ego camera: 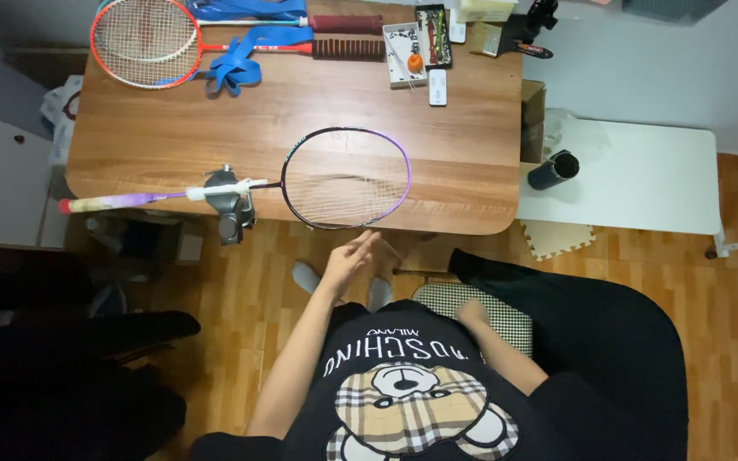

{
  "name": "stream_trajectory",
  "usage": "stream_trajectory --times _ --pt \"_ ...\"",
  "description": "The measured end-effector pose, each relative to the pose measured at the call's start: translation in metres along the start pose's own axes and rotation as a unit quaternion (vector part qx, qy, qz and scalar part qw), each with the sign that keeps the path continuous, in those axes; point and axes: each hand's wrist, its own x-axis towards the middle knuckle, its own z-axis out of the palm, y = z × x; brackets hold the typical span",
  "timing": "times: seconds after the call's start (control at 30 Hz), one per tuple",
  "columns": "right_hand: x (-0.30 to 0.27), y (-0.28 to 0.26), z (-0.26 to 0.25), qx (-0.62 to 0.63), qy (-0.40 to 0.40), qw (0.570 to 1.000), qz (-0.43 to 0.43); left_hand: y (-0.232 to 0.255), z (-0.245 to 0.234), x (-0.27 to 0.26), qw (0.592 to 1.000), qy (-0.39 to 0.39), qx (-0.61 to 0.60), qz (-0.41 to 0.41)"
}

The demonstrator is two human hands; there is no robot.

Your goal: The person is stringing a badminton racket by hand.

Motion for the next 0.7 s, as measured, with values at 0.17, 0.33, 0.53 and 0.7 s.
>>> stream_trajectory --times 0.17,0.33,0.53,0.7 --pt "-0.021 -0.005 -0.042 0.066 -0.076 0.993 0.068 -0.108 -0.049 0.030 0.954 -0.146 -0.256 -0.051" --pt "-0.056 -0.196 -0.208 0.332 -0.057 0.935 -0.110 -0.153 -0.141 -0.051 0.969 0.103 0.178 -0.140" --pt "-0.058 -0.290 -0.276 0.688 -0.226 0.662 -0.192 -0.195 -0.197 -0.144 0.864 0.378 0.327 0.062" --pt "-0.042 -0.215 -0.214 0.545 -0.140 0.814 -0.144 -0.185 -0.199 -0.118 0.833 0.303 0.447 -0.120"
